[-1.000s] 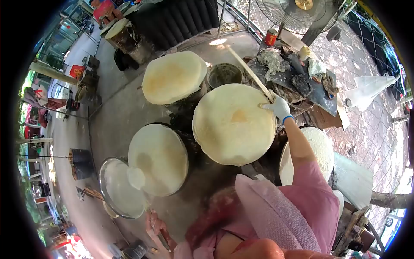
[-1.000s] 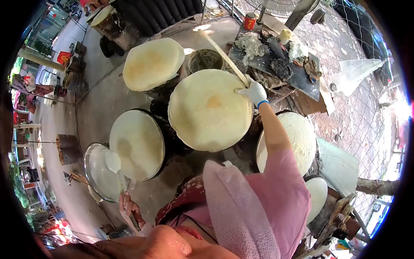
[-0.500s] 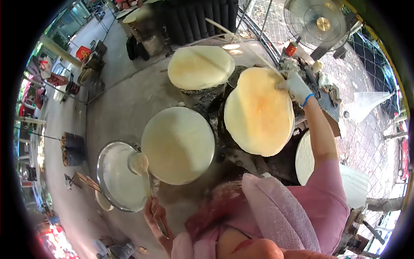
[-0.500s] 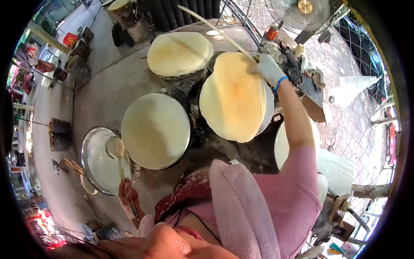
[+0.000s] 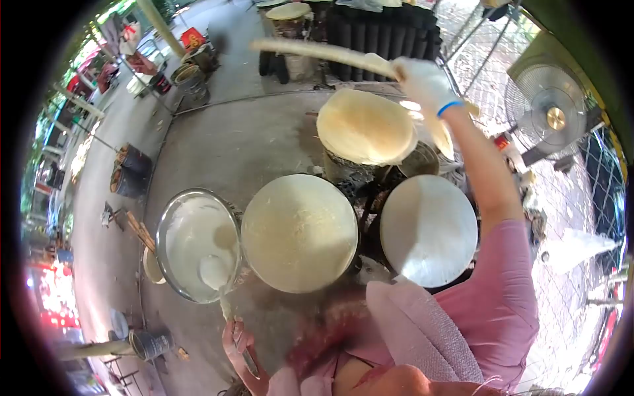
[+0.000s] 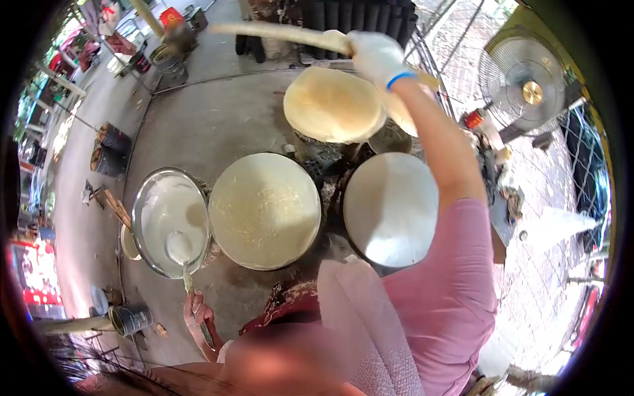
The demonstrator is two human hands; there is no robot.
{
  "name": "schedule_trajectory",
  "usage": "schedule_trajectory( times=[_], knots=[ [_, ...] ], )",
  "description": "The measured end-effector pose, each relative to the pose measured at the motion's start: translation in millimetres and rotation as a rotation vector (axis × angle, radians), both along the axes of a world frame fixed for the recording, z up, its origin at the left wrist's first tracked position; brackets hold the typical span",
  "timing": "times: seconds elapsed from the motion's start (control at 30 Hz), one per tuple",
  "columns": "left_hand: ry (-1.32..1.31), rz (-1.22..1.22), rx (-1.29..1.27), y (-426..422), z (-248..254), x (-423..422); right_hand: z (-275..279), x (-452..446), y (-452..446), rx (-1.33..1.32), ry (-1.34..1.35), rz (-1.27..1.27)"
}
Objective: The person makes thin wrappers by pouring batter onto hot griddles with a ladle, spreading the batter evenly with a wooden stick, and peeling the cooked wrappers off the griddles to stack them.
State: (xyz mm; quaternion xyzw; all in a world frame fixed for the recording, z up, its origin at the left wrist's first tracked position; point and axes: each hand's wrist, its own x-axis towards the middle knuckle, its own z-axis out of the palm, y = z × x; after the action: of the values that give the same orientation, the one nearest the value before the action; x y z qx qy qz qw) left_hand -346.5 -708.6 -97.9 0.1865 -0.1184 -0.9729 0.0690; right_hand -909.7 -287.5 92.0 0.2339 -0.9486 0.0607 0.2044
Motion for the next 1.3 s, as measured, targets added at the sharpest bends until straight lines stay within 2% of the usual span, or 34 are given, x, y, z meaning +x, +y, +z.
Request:
schedule_trajectory(
  times=[0.03, 0.07, 0.1, 0.23, 0.37, 0.47, 0.6, 0.67, 0.73, 0.8, 0.87, 0.93, 0.97, 1.0, 1.03, 1.1, 1.17, 1.23, 1.27, 1.3],
  knots=[
    [-0.072, 0.045, -0.031, 10, 14, -2, -23, -3, -19, 0.099, -0.081, -0.039],
    [-0.146, 0.092, -0.061, 26, 38, -4, -76, -24, -23, -0.017, -0.008, 0.154],
    [-0.221, 0.139, -0.089, 37, 52, -6, -100, -21, -40, 0.030, -0.030, 0.116],
    [-0.251, 0.258, -0.105, 37, 45, 16, -241, -28, -73, 0.145, -0.116, 0.058],
    [-0.325, 0.314, -0.142, 27, 47, 33, -305, -21, -82, 0.234, -0.273, -0.025],
    [-0.325, 0.269, -0.185, 5, 42, 35, -304, -20, -81, 0.227, -0.332, -0.076],
    [-0.303, 0.240, -0.221, -32, 25, 43, -275, -5, -81, 0.151, -0.438, -0.067],
    [-0.471, 0.311, -0.233, -48, 34, 22, -282, 6, -79, 0.077, -0.412, -0.015],
    [-0.667, 0.092, -0.496, -90, 22, 22, -276, 31, -89, 0.050, -0.371, -0.083],
    [-0.564, -0.083, -0.466, -145, -15, 25, -251, 82, -109, 0.065, -0.390, -0.246],
    [-0.895, -0.276, -0.686, -197, -61, 12, -225, 161, -130, 0.000, -0.472, -0.347],
    [-0.895, -0.657, -1.490, -251, -110, -3, -217, 246, -150, -0.143, -0.491, -0.303],
    [-0.743, -0.811, -1.862, -279, -135, -15, -221, 287, -159, -0.220, -0.473, -0.244],
    [-0.585, -0.885, -2.263, -307, -160, -26, -222, 325, -174, -0.323, -0.584, -0.304],
    [-0.286, -0.912, -2.601, -340, -186, -35, -228, 365, -192, -0.439, -0.650, -0.332],
    [0.046, -1.012, -2.634, -395, -266, -69, -242, 435, -228, -0.691, -0.704, -0.355],
    [-0.148, -1.195, -2.574, -412, -315, -112, -221, 480, -274, -0.682, -0.933, -0.518],
    [-0.148, -1.190, -2.499, -398, -227, -170, -232, 521, -294, -0.745, -1.043, -0.637],
    [-0.138, -1.211, -2.488, -406, -247, -184, -232, 537, -306, -0.772, -1.080, -0.656],
    [-0.129, -1.226, -2.479, -413, -272, -196, -239, 550, -321, -0.856, -0.989, -0.649]
  ],
)
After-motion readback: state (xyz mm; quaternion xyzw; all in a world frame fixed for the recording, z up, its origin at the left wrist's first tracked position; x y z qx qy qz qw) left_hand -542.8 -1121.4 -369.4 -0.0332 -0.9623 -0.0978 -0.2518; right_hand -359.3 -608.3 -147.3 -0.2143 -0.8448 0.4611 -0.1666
